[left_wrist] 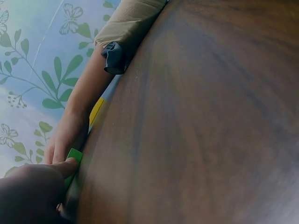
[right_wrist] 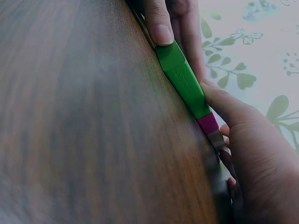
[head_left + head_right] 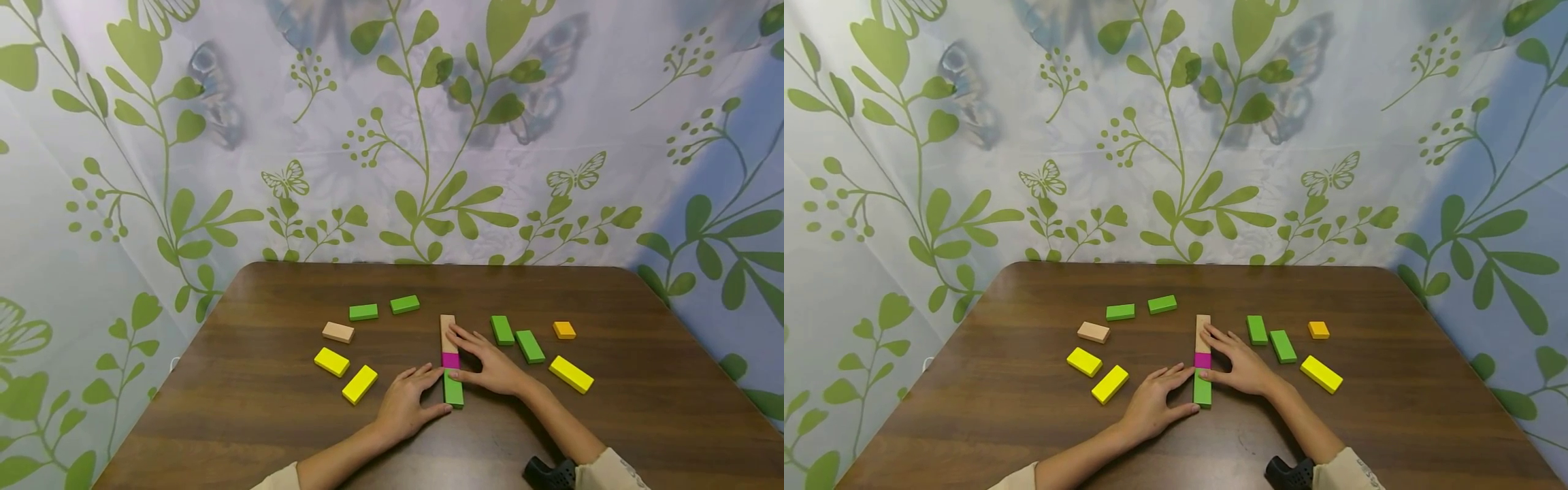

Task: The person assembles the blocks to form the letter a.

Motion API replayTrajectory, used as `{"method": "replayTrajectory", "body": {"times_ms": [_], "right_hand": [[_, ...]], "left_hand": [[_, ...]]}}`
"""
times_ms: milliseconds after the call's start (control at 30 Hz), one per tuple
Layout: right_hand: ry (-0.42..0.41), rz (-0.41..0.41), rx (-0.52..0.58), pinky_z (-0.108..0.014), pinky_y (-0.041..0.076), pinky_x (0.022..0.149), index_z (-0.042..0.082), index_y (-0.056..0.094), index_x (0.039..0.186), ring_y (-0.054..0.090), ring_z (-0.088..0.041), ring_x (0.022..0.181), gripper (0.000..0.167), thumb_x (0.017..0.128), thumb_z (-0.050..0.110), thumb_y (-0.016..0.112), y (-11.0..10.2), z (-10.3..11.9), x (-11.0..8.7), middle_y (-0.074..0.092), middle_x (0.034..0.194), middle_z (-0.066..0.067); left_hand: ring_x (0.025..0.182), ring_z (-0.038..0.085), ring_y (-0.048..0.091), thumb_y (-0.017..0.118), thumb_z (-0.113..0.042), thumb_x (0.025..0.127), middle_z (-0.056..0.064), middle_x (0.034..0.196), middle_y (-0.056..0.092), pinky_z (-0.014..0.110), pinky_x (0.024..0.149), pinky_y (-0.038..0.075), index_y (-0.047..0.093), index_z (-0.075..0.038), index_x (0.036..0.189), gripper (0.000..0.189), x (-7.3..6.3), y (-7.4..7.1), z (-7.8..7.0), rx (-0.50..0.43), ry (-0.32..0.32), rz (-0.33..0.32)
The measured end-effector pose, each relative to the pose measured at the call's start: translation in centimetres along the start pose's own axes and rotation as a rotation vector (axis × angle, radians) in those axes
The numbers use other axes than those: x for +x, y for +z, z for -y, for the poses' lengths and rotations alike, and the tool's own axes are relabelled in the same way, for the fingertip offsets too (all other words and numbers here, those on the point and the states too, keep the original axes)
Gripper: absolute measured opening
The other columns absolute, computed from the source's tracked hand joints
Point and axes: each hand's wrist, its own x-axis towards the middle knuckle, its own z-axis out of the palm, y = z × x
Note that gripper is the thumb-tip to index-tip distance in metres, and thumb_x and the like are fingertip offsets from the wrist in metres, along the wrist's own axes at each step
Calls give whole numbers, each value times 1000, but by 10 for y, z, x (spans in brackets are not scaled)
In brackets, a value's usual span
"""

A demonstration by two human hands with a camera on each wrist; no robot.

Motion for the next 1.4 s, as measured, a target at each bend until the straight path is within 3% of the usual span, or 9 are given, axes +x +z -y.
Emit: {"method": "replayTrajectory", "body": {"times_ms": [1000,1233,1400], "right_hand": [[-3,6,-5,-63,22,100,19,30,146,18,-40,134,78,83,53,61,-3,-4,3,19,152,0],[-21,-9,4,-64,22,99,18,31,145,19,-42,133,76,83,48,63,-2,-5,2,21,152,-3],[-52,-11,-10,-64,22,99,15,32,145,21,-44,132,76,83,46,64,-1,-4,3,22,151,-7]], "left_hand": [[119,23,50,66,-44,82,9,128,54,43,95,42,54,-11,131,60,7,-4,2,-58,-45,67],[115,18,52,56,-46,89,5,127,55,36,93,44,53,-7,131,58,24,-23,12,-163,-59,113],[111,18,56,58,-42,89,3,122,59,35,92,44,54,-7,130,54,49,-49,28,-218,-103,16]]}}
